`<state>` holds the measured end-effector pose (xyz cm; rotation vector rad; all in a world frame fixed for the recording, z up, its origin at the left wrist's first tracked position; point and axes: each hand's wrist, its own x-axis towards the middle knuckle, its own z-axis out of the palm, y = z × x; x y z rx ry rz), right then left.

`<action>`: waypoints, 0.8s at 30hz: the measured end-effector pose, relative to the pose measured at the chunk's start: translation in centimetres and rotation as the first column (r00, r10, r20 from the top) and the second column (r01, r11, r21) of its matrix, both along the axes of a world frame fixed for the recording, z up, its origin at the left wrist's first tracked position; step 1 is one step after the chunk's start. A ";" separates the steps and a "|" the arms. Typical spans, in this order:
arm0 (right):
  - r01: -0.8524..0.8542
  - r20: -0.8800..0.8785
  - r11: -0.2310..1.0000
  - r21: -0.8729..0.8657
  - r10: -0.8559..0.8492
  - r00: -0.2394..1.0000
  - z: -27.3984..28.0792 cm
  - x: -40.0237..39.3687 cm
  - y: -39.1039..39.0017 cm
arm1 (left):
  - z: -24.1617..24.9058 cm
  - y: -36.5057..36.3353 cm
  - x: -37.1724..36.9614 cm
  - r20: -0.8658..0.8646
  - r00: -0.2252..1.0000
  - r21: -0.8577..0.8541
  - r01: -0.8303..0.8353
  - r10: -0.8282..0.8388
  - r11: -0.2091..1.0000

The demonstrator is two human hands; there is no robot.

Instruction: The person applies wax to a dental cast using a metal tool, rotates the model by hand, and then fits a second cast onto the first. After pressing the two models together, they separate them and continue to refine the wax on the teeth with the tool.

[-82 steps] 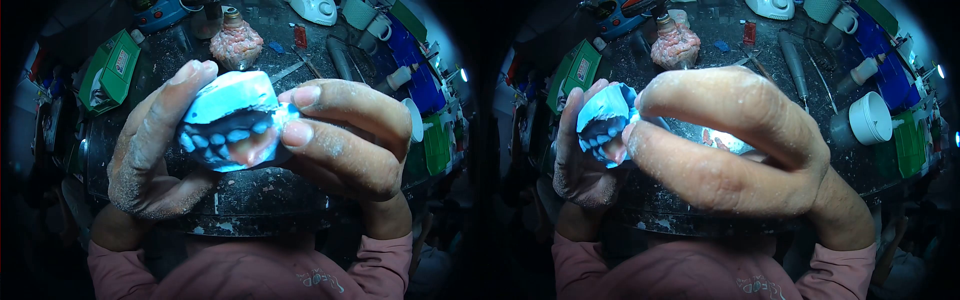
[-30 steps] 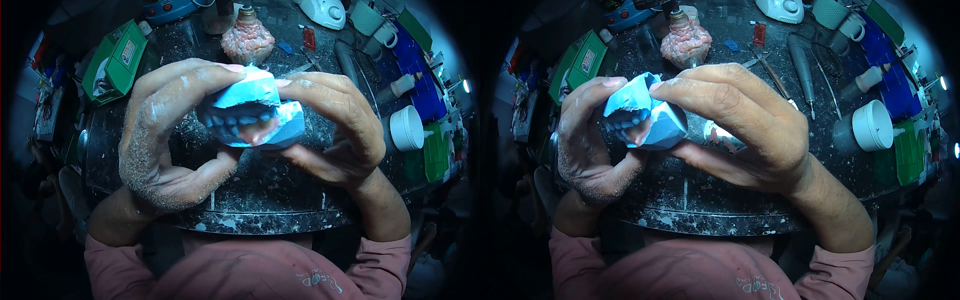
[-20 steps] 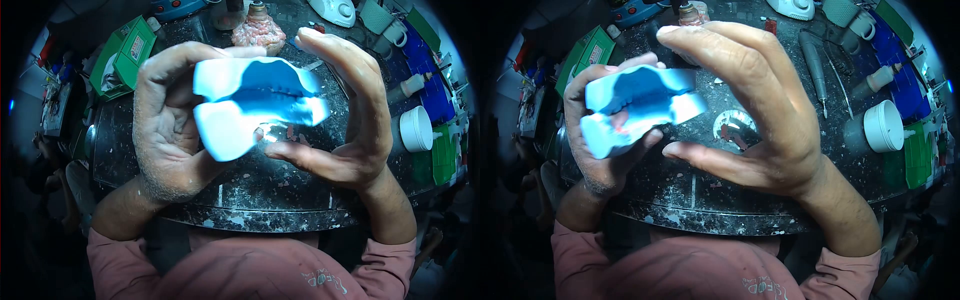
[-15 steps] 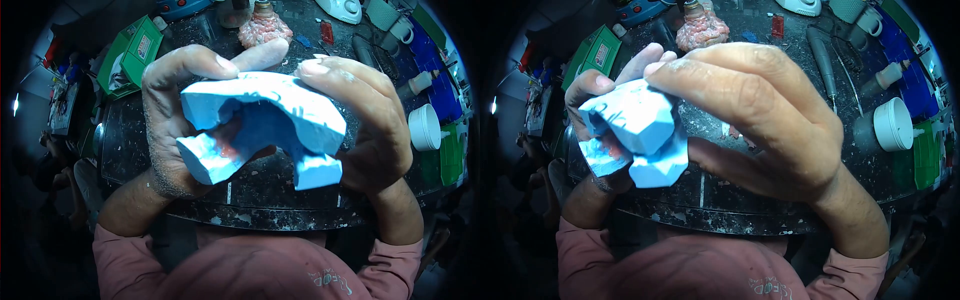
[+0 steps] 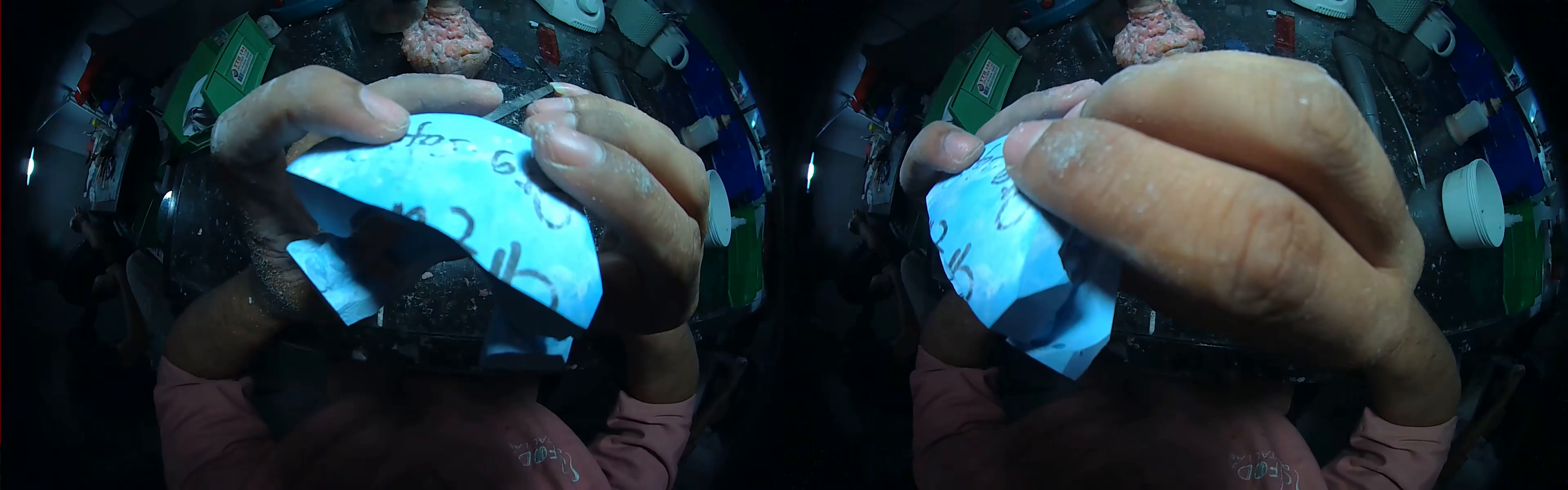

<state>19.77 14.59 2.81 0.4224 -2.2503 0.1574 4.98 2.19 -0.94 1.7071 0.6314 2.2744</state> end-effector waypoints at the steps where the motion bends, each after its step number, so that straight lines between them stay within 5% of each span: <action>1: -0.001 0.000 1.000 -0.001 0.001 1.000 0.0 0.0 0.0 | 0.1 -0.3 0.9 0.315 0.948 -0.042 0.066 -0.050 0.997; 2: 0.002 0.007 1.000 0.001 -0.002 1.000 0.0 0.0 0.0 | 0.0 0.3 0.0 0.315 0.948 -0.042 0.066 -0.049 0.997; 4: 0.007 0.015 1.000 0.003 -0.007 1.000 0.1 0.1 -0.1 | -0.4 1.9 -2.5 -0.281 0.958 0.270 0.027 0.052 0.963; 13: 0.005 0.018 0.999 -0.040 -0.005 1.000 0.3 0.1 -0.4 | -0.6 0.4 -4.5 -0.395 0.918 -0.077 -0.003 -0.027 0.997; 17: 0.014 0.027 0.999 0.028 -0.015 1.000 0.8 0.1 -0.4 | -1.0 -0.7 -2.8 -0.318 0.944 0.012 -0.094 0.093 0.995; 19: -0.002 0.031 1.000 0.029 0.001 1.000 0.8 0.0 -0.4 | -3.4 -4.2 -2.1 -0.164 0.986 -0.445 -0.051 -0.026 0.894; 22: -0.037 -0.006 0.998 0.049 0.037 0.999 0.5 -0.1 0.0 | -5.6 -7.6 -1.4 0.135 0.990 -0.903 0.141 -0.045 0.406; 23: -0.041 -0.021 0.998 0.044 0.042 0.999 0.2 -0.2 0.1 | -5.1 -7.2 -1.5 0.134 0.990 -0.903 0.141 -0.045 0.406; 24: -0.046 -0.036 0.998 0.040 0.047 0.998 0.0 -0.2 0.1 | -4.2 -6.3 -1.9 0.005 0.999 -0.820 0.029 -0.043 0.572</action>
